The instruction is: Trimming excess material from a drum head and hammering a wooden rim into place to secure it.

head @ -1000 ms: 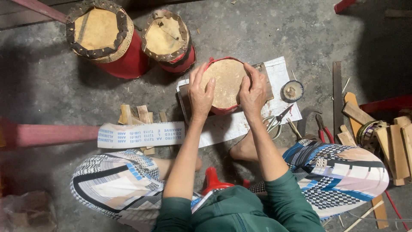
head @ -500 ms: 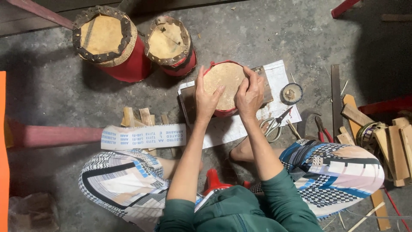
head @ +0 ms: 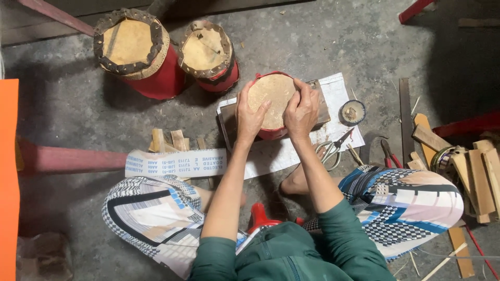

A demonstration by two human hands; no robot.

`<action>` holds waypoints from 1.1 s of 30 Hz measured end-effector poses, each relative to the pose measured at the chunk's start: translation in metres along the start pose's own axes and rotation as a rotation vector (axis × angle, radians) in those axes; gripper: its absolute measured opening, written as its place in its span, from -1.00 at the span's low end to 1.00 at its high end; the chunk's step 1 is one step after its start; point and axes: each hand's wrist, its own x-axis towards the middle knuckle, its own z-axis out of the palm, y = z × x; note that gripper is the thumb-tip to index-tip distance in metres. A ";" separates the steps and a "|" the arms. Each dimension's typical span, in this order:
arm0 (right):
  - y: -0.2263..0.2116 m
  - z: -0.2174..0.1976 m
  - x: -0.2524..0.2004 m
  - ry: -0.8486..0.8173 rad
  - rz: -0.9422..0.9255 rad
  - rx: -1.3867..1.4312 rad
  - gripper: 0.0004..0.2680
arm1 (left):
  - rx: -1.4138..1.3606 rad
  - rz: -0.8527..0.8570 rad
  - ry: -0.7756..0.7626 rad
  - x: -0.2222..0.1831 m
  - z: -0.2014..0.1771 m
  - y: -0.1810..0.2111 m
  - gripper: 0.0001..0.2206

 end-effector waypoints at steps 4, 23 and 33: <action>0.005 -0.007 0.002 -0.038 0.005 0.034 -0.75 | -0.024 0.017 0.017 -0.002 0.002 0.004 -0.29; 0.007 0.018 -0.002 0.059 0.059 0.131 -0.76 | -0.094 -0.100 0.029 0.004 -0.003 0.003 -0.30; -0.013 0.006 0.003 0.054 0.063 0.073 -0.77 | -0.030 -0.131 0.003 0.007 -0.003 0.011 -0.35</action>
